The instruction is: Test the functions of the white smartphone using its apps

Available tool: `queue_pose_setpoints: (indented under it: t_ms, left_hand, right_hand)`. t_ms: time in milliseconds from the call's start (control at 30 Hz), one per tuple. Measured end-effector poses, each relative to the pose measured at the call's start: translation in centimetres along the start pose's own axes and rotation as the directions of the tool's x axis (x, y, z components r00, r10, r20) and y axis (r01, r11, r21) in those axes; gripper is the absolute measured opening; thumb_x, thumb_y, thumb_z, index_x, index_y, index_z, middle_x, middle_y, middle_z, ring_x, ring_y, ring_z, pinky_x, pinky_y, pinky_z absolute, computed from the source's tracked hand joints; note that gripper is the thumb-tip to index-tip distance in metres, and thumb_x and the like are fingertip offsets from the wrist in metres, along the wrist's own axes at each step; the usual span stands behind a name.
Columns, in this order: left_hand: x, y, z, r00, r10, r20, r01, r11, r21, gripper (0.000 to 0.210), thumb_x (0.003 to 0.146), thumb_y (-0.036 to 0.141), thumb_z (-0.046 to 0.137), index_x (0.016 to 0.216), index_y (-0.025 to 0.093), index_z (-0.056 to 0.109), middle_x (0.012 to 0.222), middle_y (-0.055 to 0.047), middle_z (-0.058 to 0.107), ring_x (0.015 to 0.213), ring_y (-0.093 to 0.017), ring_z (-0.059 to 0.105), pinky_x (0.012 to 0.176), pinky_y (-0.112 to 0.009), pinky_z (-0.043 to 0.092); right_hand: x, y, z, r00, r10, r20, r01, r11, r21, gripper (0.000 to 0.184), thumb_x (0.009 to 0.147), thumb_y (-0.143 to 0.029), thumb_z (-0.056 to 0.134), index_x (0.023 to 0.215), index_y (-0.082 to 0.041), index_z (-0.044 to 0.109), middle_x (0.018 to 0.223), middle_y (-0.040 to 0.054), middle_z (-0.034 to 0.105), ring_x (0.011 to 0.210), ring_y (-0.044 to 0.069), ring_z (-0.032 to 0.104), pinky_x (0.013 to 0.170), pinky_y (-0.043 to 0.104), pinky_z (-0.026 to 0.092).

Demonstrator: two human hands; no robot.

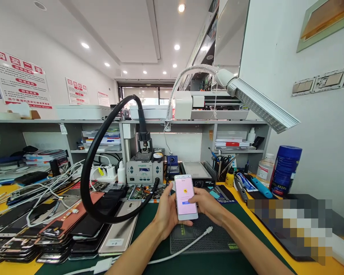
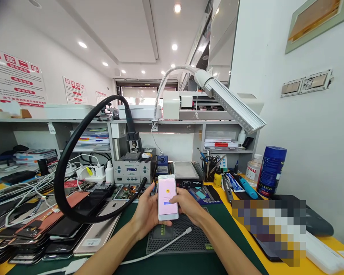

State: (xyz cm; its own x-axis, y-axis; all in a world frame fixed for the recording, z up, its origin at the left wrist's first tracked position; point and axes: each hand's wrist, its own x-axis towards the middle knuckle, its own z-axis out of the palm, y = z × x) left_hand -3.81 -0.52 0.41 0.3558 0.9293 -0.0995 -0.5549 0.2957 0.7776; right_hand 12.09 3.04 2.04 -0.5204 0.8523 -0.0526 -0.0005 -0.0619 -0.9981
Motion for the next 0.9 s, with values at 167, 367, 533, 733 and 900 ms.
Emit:
queue_pose_setpoints:
  t_ms: [167,367,533,733,900]
  left_hand:
    - [-0.02,-0.07,-0.02,1.000,-0.005,0.015,0.005,1.000,-0.004,0.071,0.082,0.071,0.048,0.120,0.013,0.064,0.098,-0.014,0.065,0.079,-0.026,0.066,0.050,-0.034,0.056]
    - [-0.09,-0.03,-0.01,1.000,0.004,0.007,-0.004,1.000,-0.002,0.070,0.082,0.071,0.046,0.119,0.014,0.064,0.097,-0.014,0.066,0.075,-0.025,0.066,0.050,-0.033,0.055]
    - [-0.09,-0.07,-0.06,1.000,0.009,0.026,-0.009,1.000,-0.015,0.070,0.082,0.071,0.047,0.118,0.014,0.064,0.097,-0.014,0.066,0.077,-0.025,0.065,0.051,-0.034,0.056]
    - [-0.10,0.00,0.00,0.999,0.004,0.032,-0.004,1.000,-0.008,0.069,0.083,0.072,0.044,0.114,0.013,0.066,0.086,-0.012,0.064,0.075,-0.025,0.064,0.050,-0.034,0.055]
    - [-0.24,0.02,0.20,1.000,0.010,0.024,-0.010,1.000,-0.013,0.067,0.083,0.071,0.045,0.113,0.014,0.066,0.085,-0.010,0.062,0.074,-0.024,0.063,0.049,-0.033,0.055]
  right_hand:
    - [0.02,0.08,0.17,0.999,-0.044,-0.016,0.042,0.994,-0.098,0.051,0.063,-0.014,0.064,0.113,-0.018,0.062,0.107,0.0084,0.072,0.096,0.027,0.065,0.076,0.035,0.049]
    - [-0.04,0.10,0.09,0.998,-0.052,0.026,0.053,0.997,-0.051,0.052,0.065,-0.014,0.060,0.117,-0.019,0.060,0.108,0.0083,0.071,0.100,0.028,0.064,0.076,0.036,0.050]
    - [0.07,0.34,0.09,0.999,-0.048,0.000,0.048,0.998,-0.033,0.050,0.063,-0.013,0.059,0.113,-0.018,0.062,0.104,0.0073,0.072,0.097,0.027,0.063,0.076,0.036,0.050]
    - [0.24,0.66,-0.12,0.999,-0.046,-0.014,0.046,0.998,-0.031,0.053,0.064,-0.015,0.058,0.117,-0.018,0.061,0.104,0.0079,0.071,0.095,0.027,0.063,0.074,0.036,0.050]
    - [0.22,0.56,-0.18,0.999,-0.045,-0.014,0.044,0.999,-0.014,0.052,0.067,-0.016,0.057,0.119,-0.018,0.060,0.108,0.0093,0.070,0.099,0.028,0.062,0.078,0.038,0.050]
